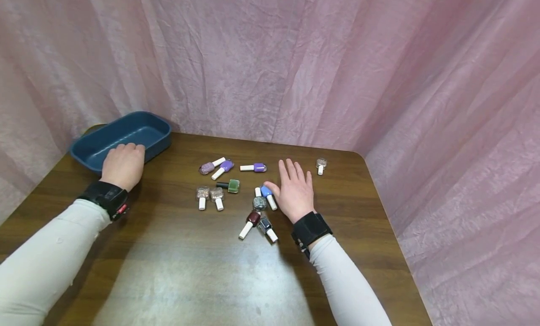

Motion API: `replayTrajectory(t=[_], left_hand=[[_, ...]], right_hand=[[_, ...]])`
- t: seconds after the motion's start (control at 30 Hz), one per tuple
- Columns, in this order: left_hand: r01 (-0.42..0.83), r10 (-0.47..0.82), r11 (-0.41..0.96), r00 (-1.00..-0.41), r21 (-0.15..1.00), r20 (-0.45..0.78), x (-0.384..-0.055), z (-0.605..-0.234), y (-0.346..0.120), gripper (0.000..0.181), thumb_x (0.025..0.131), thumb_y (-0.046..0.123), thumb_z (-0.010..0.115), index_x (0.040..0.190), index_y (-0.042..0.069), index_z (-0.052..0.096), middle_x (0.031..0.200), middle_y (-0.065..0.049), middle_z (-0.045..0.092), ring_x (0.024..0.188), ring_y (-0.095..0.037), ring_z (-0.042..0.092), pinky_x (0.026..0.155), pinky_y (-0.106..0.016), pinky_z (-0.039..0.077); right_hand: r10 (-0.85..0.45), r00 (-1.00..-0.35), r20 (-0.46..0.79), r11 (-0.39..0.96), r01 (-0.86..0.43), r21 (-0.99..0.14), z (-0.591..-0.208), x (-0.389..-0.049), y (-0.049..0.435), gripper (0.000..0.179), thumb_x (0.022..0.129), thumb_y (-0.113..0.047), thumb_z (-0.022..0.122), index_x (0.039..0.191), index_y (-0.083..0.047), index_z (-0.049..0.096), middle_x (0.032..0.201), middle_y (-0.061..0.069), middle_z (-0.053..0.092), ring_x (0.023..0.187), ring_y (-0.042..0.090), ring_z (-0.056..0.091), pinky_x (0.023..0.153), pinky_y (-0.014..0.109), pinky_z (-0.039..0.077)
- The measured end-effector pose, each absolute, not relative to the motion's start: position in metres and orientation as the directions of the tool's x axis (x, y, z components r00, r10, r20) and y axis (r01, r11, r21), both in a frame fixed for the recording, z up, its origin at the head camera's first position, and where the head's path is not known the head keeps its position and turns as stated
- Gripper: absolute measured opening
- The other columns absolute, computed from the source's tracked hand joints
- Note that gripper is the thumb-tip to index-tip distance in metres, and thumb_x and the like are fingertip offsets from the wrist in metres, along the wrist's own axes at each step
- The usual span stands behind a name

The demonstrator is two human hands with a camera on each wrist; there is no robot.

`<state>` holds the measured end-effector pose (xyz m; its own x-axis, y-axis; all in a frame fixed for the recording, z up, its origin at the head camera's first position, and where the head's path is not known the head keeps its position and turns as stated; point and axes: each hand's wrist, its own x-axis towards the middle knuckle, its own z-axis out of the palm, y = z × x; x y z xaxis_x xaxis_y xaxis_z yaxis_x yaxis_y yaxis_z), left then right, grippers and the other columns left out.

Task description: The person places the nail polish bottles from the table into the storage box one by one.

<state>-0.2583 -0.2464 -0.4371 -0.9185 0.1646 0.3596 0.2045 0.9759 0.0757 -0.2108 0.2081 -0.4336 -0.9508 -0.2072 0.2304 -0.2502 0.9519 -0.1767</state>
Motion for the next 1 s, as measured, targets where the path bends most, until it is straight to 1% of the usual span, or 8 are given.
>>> replayTrajectory(t=[0.27,0.4,0.5,0.63,0.73,1.0], left_hand=[[0.227,0.196,0.972,-0.922,0.056,0.335,-0.259,-0.437,-0.237,0.011,0.098,-0.016,0.063,0.109,-0.018,0.066,0.103,-0.040,0.067,0.097,-0.059,0.065,0.084,-0.071,0.054],[0.243,0.211,0.969,-0.917,0.053,0.339,-0.259,-0.437,-0.231,0.010,0.100,-0.016,0.061,0.108,-0.018,0.066,0.102,-0.039,0.067,0.097,-0.058,0.066,0.084,-0.071,0.054],[0.253,0.220,0.966,-0.911,0.052,0.348,-0.257,-0.436,-0.227,0.009,0.100,-0.016,0.062,0.107,-0.017,0.067,0.101,-0.038,0.068,0.096,-0.058,0.066,0.083,-0.070,0.055],[0.254,0.228,0.966,-0.919,0.042,0.321,-0.257,-0.434,-0.221,0.012,0.097,-0.016,0.067,0.109,-0.017,0.067,0.103,-0.037,0.069,0.097,-0.056,0.066,0.085,-0.069,0.056],[0.259,0.237,0.965,-0.922,0.035,0.306,-0.258,-0.435,-0.218,0.014,0.097,-0.016,0.069,0.110,-0.016,0.068,0.103,-0.036,0.069,0.098,-0.055,0.067,0.085,-0.068,0.056],[0.292,0.266,0.956,-0.906,0.034,0.330,-0.257,-0.436,-0.210,0.008,0.099,-0.015,0.066,0.107,-0.014,0.068,0.100,-0.034,0.070,0.096,-0.054,0.067,0.082,-0.067,0.056]], right_hand=[[-0.222,-0.950,0.220,0.942,-0.267,-0.203,-0.430,-0.212,0.205,0.081,0.111,-0.056,0.059,0.171,-0.006,0.038,0.175,0.021,0.037,0.162,0.042,0.032,0.130,0.069,0.024],[-0.227,-0.947,0.225,0.938,-0.275,-0.213,-0.429,-0.214,0.204,0.080,0.112,-0.055,0.059,0.171,-0.006,0.038,0.175,0.021,0.037,0.162,0.043,0.032,0.130,0.069,0.024],[-0.229,-0.950,0.214,0.932,-0.277,-0.232,-0.427,-0.215,0.202,0.080,0.112,-0.054,0.058,0.172,-0.006,0.036,0.175,0.021,0.037,0.163,0.042,0.031,0.131,0.068,0.023],[-0.231,-0.954,0.191,0.925,-0.276,-0.261,-0.424,-0.216,0.200,0.080,0.113,-0.054,0.057,0.173,-0.007,0.034,0.176,0.021,0.035,0.164,0.041,0.029,0.131,0.067,0.022],[-0.234,-0.954,0.187,0.920,-0.280,-0.276,-0.423,-0.217,0.198,0.079,0.113,-0.053,0.057,0.173,-0.006,0.034,0.176,0.021,0.035,0.164,0.042,0.029,0.131,0.067,0.023],[-0.249,-0.954,0.166,0.902,-0.291,-0.319,-0.418,-0.220,0.193,0.079,0.113,-0.051,0.058,0.172,-0.003,0.034,0.176,0.022,0.035,0.163,0.043,0.030,0.131,0.065,0.025]])
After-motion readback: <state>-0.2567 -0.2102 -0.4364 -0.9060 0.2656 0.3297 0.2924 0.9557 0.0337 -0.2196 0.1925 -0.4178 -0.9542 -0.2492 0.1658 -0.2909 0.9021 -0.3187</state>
